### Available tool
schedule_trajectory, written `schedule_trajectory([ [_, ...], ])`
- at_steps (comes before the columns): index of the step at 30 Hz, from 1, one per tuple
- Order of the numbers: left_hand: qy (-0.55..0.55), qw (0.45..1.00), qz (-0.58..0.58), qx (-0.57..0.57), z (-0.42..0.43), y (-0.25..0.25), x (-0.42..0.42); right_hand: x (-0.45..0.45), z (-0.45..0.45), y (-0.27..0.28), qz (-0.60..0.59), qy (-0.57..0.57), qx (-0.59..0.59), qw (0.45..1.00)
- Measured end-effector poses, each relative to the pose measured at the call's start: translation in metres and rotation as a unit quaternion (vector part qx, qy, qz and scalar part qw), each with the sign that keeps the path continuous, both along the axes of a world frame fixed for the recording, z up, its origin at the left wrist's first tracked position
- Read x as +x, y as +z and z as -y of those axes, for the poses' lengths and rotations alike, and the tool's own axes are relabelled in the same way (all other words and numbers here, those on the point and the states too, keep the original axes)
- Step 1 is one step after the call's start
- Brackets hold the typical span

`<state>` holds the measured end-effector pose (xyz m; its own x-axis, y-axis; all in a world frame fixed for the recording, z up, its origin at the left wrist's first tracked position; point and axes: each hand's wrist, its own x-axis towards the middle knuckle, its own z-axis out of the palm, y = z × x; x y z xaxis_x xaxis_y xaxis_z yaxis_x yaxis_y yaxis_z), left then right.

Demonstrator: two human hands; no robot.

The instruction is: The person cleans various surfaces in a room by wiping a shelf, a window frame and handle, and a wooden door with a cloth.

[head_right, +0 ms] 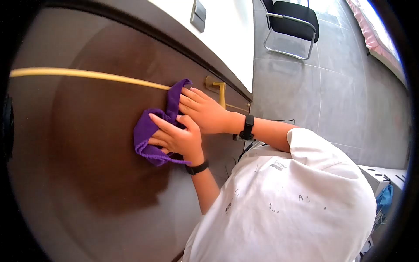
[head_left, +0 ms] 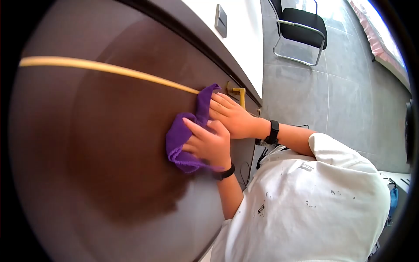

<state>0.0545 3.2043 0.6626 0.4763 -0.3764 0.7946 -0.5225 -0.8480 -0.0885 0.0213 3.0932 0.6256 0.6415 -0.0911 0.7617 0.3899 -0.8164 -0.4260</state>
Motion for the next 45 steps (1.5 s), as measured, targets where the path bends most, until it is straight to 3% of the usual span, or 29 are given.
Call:
schedule_trajectory([
  [1,-0.013,1.0,0.009,0.016,0.011,0.002,0.004,0.004,0.006,-0.002,-0.013,-0.009,-0.036,0.999],
  [6,-0.135,0.991,-0.028,0.003,0.058,0.007,0.023,0.026,0.034,-0.005,-0.035,-0.023,0.059,0.997],
  [11,-0.183,0.982,-0.035,0.02,0.091,0.018,0.034,0.039,0.065,0.0,0.001,-0.03,0.07,0.997],
  [14,-0.188,0.98,-0.056,0.03,0.111,0.028,0.036,0.029,0.079,0.02,-0.037,0.038,0.167,0.984],
  [17,-0.224,0.967,-0.119,0.036,0.119,0.032,0.037,0.031,0.084,0.008,-0.016,0.024,0.161,0.987],
  [18,-0.253,0.961,-0.103,0.044,0.123,0.032,0.042,0.028,0.084,0.011,-0.063,0.052,0.234,0.969],
  [21,-0.246,0.959,-0.135,0.035,0.125,0.034,0.031,0.033,0.079,0.007,-0.065,0.053,0.301,0.95],
  [23,-0.278,0.952,-0.128,0.017,0.119,0.03,0.031,0.027,0.076,0.013,-0.039,0.038,0.235,0.971],
  [25,-0.34,0.898,-0.274,-0.043,0.105,0.016,0.029,0.028,0.074,0.006,-0.011,-0.016,0.169,0.985],
  [26,-0.345,0.867,-0.352,-0.072,0.097,0.01,0.025,0.026,0.075,0.006,-0.052,-0.009,0.145,0.988],
  [30,-0.371,0.865,-0.316,-0.117,0.052,-0.013,0.015,0.032,0.074,-0.005,-0.082,0.018,0.154,0.985],
  [37,-0.329,0.888,-0.265,-0.18,-0.029,0.026,-0.021,0.042,0.038,0.065,-0.013,-0.046,0.214,0.976],
  [45,-0.373,0.888,-0.187,-0.194,-0.059,0.086,-0.031,0.06,0.025,0.147,0.124,-0.039,0.09,0.987],
])
